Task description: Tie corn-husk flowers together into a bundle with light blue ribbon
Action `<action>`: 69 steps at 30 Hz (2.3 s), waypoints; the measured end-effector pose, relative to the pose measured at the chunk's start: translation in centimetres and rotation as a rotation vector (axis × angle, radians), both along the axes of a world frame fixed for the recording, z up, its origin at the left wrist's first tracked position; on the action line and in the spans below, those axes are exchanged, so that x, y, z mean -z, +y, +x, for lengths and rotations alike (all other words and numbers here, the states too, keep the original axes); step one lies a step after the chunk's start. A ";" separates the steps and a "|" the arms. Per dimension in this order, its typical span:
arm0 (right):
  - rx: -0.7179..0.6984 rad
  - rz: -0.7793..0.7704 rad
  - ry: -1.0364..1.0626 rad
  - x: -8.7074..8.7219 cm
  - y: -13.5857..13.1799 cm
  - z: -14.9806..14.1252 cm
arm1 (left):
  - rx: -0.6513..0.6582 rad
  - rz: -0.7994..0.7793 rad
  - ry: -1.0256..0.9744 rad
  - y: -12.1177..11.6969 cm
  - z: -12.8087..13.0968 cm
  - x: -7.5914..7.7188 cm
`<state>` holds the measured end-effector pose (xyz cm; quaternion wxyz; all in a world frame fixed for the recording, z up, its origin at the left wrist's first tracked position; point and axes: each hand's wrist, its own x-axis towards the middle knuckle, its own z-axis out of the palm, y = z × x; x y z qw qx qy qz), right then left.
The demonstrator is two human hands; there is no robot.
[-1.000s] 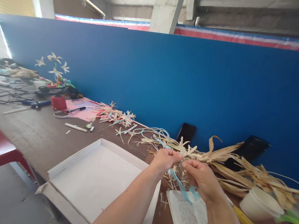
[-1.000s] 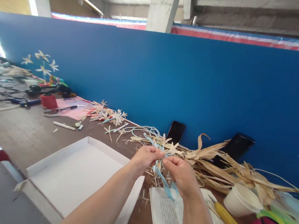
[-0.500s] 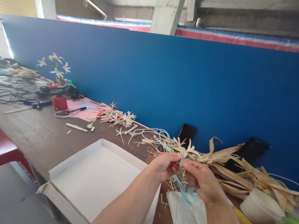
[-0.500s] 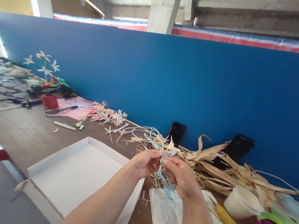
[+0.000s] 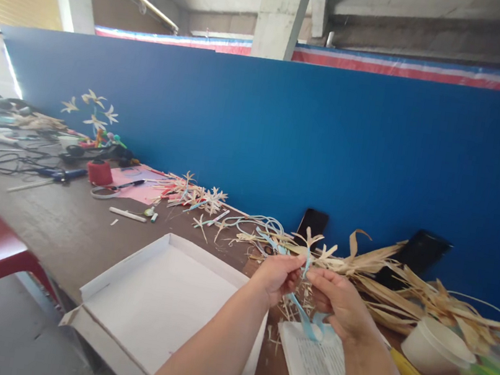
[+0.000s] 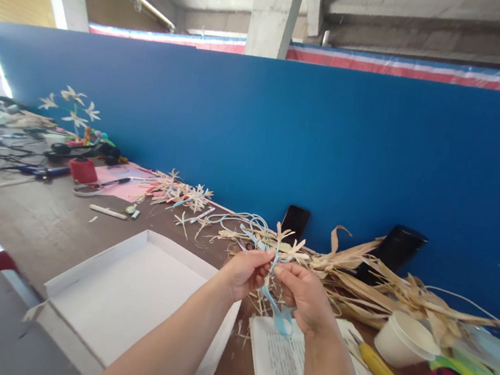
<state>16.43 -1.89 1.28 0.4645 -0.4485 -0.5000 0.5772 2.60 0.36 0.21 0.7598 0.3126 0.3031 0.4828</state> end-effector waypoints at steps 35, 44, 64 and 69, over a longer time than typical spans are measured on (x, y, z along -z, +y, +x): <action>-0.006 -0.011 -0.069 0.1 0.0 0.8 | -0.082 0.252 0.208 0.4 0.1 0.4; -0.036 0.004 -0.101 0.4 0.2 1.5 | -0.100 0.345 0.272 0.2 -0.1 0.4; -0.215 -0.011 -0.239 -0.3 -0.5 2.6 | 0.163 0.489 0.447 0.2 -1.5 0.3; -0.260 -0.020 -0.191 -0.4 -0.6 2.4 | 0.216 0.442 0.337 0.0 -1.6 0.1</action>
